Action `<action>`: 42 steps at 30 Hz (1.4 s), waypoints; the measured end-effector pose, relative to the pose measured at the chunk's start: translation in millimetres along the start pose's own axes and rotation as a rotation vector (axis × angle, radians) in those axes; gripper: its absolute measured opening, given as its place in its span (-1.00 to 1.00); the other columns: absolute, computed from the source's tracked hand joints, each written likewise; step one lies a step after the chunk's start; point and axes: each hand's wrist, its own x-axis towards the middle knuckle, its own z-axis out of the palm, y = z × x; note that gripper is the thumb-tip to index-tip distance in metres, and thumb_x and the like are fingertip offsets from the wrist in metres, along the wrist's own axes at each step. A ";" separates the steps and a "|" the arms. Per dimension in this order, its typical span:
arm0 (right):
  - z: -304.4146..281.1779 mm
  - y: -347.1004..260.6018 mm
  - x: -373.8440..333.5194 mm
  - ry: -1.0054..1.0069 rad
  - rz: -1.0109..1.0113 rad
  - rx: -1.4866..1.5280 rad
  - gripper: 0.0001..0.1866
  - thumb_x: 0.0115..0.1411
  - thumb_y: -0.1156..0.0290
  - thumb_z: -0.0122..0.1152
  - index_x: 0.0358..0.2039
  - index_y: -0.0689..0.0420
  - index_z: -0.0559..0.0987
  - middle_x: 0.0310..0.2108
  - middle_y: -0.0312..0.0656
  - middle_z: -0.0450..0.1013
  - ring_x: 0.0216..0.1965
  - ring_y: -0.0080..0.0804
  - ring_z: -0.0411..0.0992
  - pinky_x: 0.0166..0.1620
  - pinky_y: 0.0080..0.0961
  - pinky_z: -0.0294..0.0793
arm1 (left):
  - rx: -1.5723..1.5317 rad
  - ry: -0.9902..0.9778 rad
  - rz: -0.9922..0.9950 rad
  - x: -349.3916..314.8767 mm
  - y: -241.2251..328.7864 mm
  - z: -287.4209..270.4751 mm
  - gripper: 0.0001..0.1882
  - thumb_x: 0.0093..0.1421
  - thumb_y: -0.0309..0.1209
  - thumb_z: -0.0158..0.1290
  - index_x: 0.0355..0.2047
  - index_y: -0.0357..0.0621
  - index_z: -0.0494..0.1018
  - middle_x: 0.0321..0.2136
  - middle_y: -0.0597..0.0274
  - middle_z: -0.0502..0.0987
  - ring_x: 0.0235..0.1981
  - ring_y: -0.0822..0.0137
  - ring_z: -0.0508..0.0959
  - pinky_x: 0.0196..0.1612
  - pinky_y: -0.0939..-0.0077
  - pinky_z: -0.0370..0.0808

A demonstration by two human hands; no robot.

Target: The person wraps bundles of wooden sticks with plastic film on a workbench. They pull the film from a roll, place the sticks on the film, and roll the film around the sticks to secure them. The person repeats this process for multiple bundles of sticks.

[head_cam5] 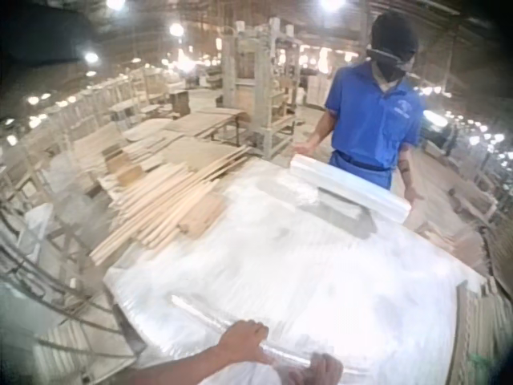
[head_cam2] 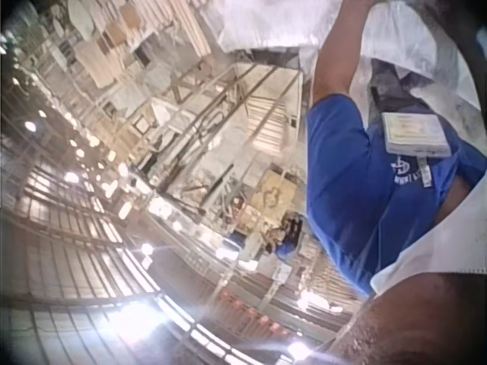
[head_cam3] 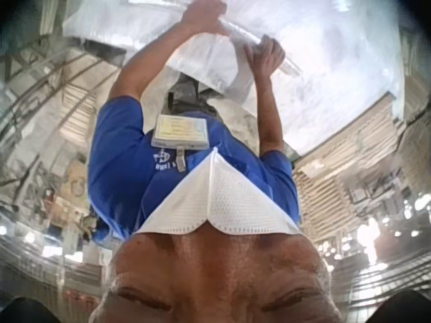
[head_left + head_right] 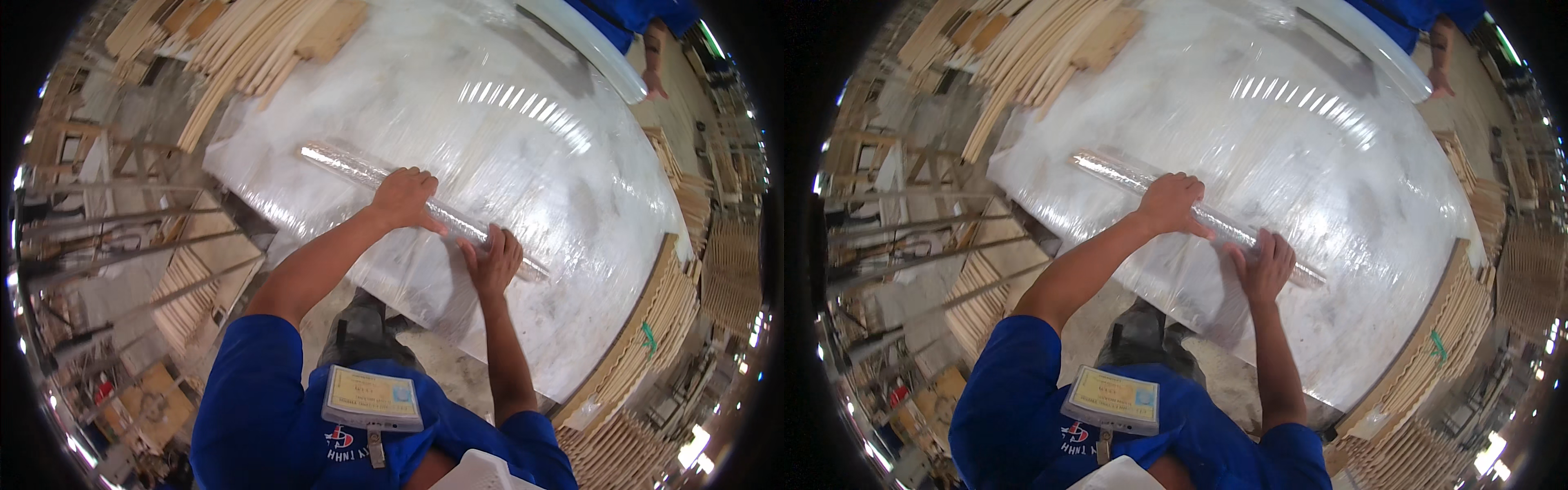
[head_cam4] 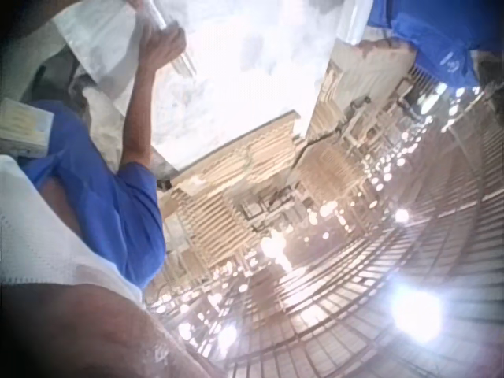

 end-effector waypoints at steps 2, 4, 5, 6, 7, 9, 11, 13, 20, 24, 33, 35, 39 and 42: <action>-5.1 -23.0 -50.4 -0.104 0.051 0.006 -0.08 0.24 -0.13 0.46 0.42 0.16 0.37 0.36 0.19 0.31 0.41 0.26 0.24 0.47 0.28 0.09 | 0.058 -0.007 0.035 -16.2 3.0 -10.9 -0.14 -0.25 0.40 0.45 -0.21 -0.08 0.60 -0.18 0.20 0.62 -0.05 0.08 0.60 0.09 0.14 0.51; -9.4 -30.0 -67.4 -0.208 0.084 0.017 0.09 0.29 -0.21 0.36 0.58 0.20 0.15 0.59 0.28 0.00 0.61 0.40 -0.15 0.54 0.39 -0.17 | 0.071 0.115 0.112 -18.7 2.3 -11.1 -0.19 -0.18 0.38 0.43 -0.20 -0.07 0.60 -0.15 0.22 0.60 0.00 0.09 0.57 0.14 0.10 0.48; -4.9 -24.8 -60.6 -0.156 0.070 0.000 0.08 0.30 -0.22 0.35 0.58 0.21 0.15 0.59 0.28 0.01 0.61 0.40 -0.14 0.54 0.39 -0.18 | 0.059 0.231 0.171 -18.7 -0.1 -8.0 -0.22 -0.12 0.36 0.41 -0.19 -0.06 0.60 -0.13 0.22 0.59 0.03 0.09 0.56 0.17 0.07 0.47; 4.0 -17.6 -46.9 -0.105 0.056 -0.015 0.08 0.30 -0.22 0.34 0.57 0.21 0.16 0.59 0.27 0.01 0.61 0.40 -0.13 0.54 0.39 -0.18 | 0.049 0.347 0.230 -16.5 -3.2 -5.0 -0.25 -0.06 0.35 0.39 -0.18 -0.06 0.61 -0.12 0.22 0.58 0.06 0.09 0.55 0.20 0.03 0.46; 15.0 -12.2 -25.5 -0.048 0.049 -0.032 0.08 0.30 -0.23 0.33 0.57 0.22 0.17 0.59 0.26 0.02 0.61 0.40 -0.13 0.54 0.39 -0.19 | 0.066 0.467 0.206 -9.9 -7.2 4.1 -0.27 -0.02 0.33 0.37 -0.15 -0.05 0.61 -0.09 0.22 0.57 0.09 0.07 0.54 0.26 0.00 0.43; 34.6 12.7 40.6 -0.033 0.100 -0.126 0.07 0.31 -0.28 0.27 0.57 0.22 0.18 0.59 0.18 0.07 0.60 0.38 -0.07 0.53 0.44 -0.20 | 0.089 0.687 0.150 7.0 -10.8 28.4 -0.31 0.07 0.30 0.34 -0.09 -0.04 0.63 -0.03 0.21 0.55 0.16 0.05 0.52 0.36 -0.06 0.37; 45.9 39.3 102.6 0.003 0.194 -0.161 0.01 0.38 -0.30 0.14 0.59 0.17 0.17 0.59 0.17 0.08 0.60 0.34 -0.04 0.54 0.37 -0.10 | 0.044 0.647 0.171 33.8 -14.1 40.5 -0.19 0.07 0.32 0.33 0.09 -0.08 0.60 0.14 0.13 0.54 0.31 -0.02 0.44 0.51 -0.17 0.18; 54.7 65.2 153.8 -0.084 0.249 -0.153 -0.08 0.48 -0.22 0.03 0.59 0.18 0.15 0.59 0.20 0.04 0.63 0.20 -0.08 0.56 0.28 -0.08 | 0.023 0.643 0.165 67.3 -17.1 39.7 -0.08 0.02 0.36 0.34 0.17 -0.10 0.58 0.22 0.12 0.53 0.37 -0.04 0.41 0.54 -0.22 0.12; 51.0 134.9 215.5 0.192 0.384 0.008 -0.34 0.51 -0.18 0.12 0.17 0.23 0.62 0.11 0.01 0.56 0.16 -0.01 0.54 0.20 -0.13 0.56 | 0.067 0.228 0.361 177.3 -10.4 7.7 0.06 -0.33 0.56 0.33 -0.05 -0.08 0.63 -0.14 0.23 0.61 0.03 0.19 0.57 0.18 0.16 0.41; 33.9 98.9 152.1 -0.095 0.222 -0.236 -0.33 0.41 -0.26 0.21 -0.03 0.21 0.69 -0.09 0.00 0.63 -0.04 0.03 0.59 -0.01 -0.05 0.56 | 0.099 0.311 0.318 170.8 -18.5 8.9 0.02 -0.38 0.54 0.34 -0.13 -0.06 0.63 -0.23 0.30 0.59 -0.06 0.22 0.57 0.04 0.25 0.45; 3.2 34.7 4.9 -0.272 0.167 -0.151 -0.32 0.35 -0.27 0.30 0.03 0.18 0.67 -0.02 -0.04 0.63 0.01 0.08 0.57 0.11 0.14 0.50 | 0.024 -0.046 0.028 7.0 9.2 22.2 0.01 -0.32 0.53 0.35 -0.11 -0.10 0.64 -0.17 0.20 0.64 -0.07 0.14 0.63 0.07 0.21 0.51; -1.0 1.8 -50.4 -0.017 0.124 -0.069 -0.21 0.38 -0.27 0.28 0.25 0.23 0.57 0.19 0.15 0.51 0.17 0.22 0.49 0.13 0.13 0.51 | 0.024 -0.155 0.026 -25.6 19.9 10.6 0.01 -0.29 0.54 0.33 -0.12 -0.12 0.64 -0.15 0.19 0.64 -0.03 0.14 0.63 0.11 0.18 0.50; 5.3 -51.7 -88.1 -0.083 0.068 -0.016 0.04 0.39 -0.29 0.22 0.60 0.18 0.14 0.62 0.23 -0.09 0.62 0.40 -0.17 0.52 0.44 -0.11 | -0.029 0.349 0.208 -57.7 1.9 15.5 -0.15 -0.15 0.45 0.33 -0.20 -0.09 0.64 -0.12 0.23 0.60 0.00 0.14 0.61 0.18 0.13 0.46; 35.4 -37.7 -22.7 -0.025 0.054 -0.120 0.07 0.38 -0.35 0.16 0.60 0.17 0.13 0.62 0.19 -0.02 0.59 0.44 -0.08 0.52 0.45 -0.12 | -0.091 0.761 0.161 -35.5 -4.1 19.3 -0.50 0.06 0.15 0.41 -0.32 -0.02 0.65 -0.13 0.29 0.58 -0.02 0.19 0.60 0.25 0.07 0.42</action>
